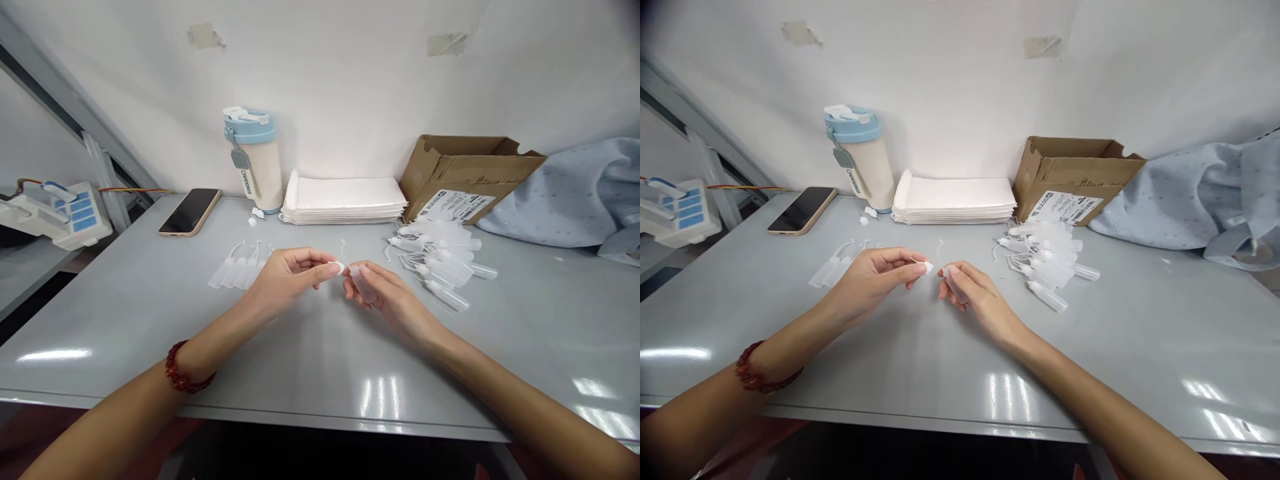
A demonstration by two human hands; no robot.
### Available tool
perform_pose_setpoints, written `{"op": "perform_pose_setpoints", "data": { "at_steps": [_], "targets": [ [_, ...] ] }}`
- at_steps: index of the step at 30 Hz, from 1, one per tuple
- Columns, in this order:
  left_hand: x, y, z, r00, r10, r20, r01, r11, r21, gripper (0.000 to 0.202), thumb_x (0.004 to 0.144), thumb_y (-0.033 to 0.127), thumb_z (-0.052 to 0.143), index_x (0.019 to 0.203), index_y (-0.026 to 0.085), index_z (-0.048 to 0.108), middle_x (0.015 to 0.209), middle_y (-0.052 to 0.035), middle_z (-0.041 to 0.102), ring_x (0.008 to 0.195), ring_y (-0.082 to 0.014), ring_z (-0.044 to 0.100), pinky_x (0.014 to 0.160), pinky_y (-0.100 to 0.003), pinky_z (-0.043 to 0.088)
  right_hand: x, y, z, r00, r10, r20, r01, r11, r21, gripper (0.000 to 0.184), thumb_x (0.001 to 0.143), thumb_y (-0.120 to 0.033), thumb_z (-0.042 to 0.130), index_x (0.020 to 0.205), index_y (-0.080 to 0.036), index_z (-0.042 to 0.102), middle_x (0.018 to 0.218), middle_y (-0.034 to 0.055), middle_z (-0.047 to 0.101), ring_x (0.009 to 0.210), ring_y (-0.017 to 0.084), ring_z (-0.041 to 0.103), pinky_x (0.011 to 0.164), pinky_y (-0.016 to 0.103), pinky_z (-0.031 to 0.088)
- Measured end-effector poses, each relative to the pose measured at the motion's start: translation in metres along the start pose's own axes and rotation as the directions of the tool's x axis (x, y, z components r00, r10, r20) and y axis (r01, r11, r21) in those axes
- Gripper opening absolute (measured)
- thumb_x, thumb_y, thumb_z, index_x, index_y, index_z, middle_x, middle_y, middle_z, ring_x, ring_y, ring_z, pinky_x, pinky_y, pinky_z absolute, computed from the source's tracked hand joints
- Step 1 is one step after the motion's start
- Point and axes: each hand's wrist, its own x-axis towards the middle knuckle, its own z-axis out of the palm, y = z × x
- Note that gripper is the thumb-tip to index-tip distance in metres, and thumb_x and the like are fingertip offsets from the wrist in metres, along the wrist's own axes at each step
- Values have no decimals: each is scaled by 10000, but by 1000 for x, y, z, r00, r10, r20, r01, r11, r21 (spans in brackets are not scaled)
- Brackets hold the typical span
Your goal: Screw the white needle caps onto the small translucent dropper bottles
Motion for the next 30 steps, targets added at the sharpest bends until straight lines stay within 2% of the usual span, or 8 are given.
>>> {"op": "perform_pose_setpoints", "data": {
  "at_steps": [3, 6, 10, 13, 16, 20, 26, 30],
  "targets": [
    [-1, 1, 0, 1000, 15, 3, -15, 1000, -18, 155, 751, 350, 719, 854, 234, 726, 777, 25, 667, 644, -70, 512, 646, -195, 446, -2, 0, 3, 998, -59, -15, 56, 982, -182, 307, 953, -402, 352, 874, -185, 554, 755, 3, 527, 668, 121, 426, 619, 274, 338],
    [-2, 3, 0, 999, 34, 1, -34, 999, 4, 148, 754, 341, 718, 851, 229, 723, 752, 32, 659, 631, -64, 508, 635, -187, 441, -4, 2, 5, 992, -127, -30, 107, 927, -360, 272, 960, -364, 357, 848, -191, 535, 760, -10, 518, 695, 118, 449, 659, 274, 354],
    [-4, 7, 4, 999, 43, 26, -45, 997, 58, 142, 763, 330, 708, 832, 206, 720, 715, 31, 646, 616, -64, 512, 613, -176, 449, -9, 4, 7, 977, -215, -18, 173, 831, -529, 224, 963, -330, 354, 941, -188, 525, 759, -8, 533, 680, 124, 485, 635, 271, 374],
    [-6, 10, 9, 999, 25, 25, -28, 993, 115, 149, 774, 321, 692, 826, 184, 714, 648, 34, 617, 601, -68, 514, 588, -167, 452, -10, 8, 8, 954, -299, 11, 240, 742, -626, 213, 963, -296, 344, 1018, -170, 506, 844, 36, 575, 734, 148, 529, 663, 292, 415],
    [-6, 10, 10, 1000, 9, 11, -11, 987, 162, 161, 780, 324, 681, 817, 170, 709, 616, 37, 602, 583, -67, 512, 569, -163, 448, -8, 17, 8, 902, -428, 57, 324, 583, -745, 193, 953, -261, 355, 1066, -152, 467, 895, 80, 564, 780, 180, 532, 675, 325, 450],
    [-5, 9, 8, 999, -19, 34, 12, 978, 210, 181, 791, 343, 663, 802, 168, 705, 643, 35, 624, 593, -65, 525, 584, -164, 448, -3, 28, 7, 815, -561, 147, 410, 377, -831, 139, 930, -191, 382, 1055, -163, 437, 884, 91, 534, 776, 202, 509, 661, 355, 481],
    [-5, 9, 6, 991, -95, 99, 68, 967, 246, 215, 807, 372, 638, 835, 170, 705, 697, 19, 667, 627, -78, 554, 612, -177, 463, 1, 29, 4, 720, -665, 197, 472, 263, -841, 147, 917, -119, 416, 1050, -183, 418, 894, 89, 545, 821, 208, 528, 688, 357, 503],
    [-5, 9, 6, 991, -44, 129, 12, 972, 236, 198, 804, 350, 644, 849, 166, 700, 749, 6, 683, 646, -92, 580, 612, -192, 483, 1, 29, 3, 677, -708, 201, 502, 245, -829, 177, 910, -105, 431, 1063, -191, 412, 892, 77, 564, 835, 197, 559, 687, 331, 509]
  ]
}}
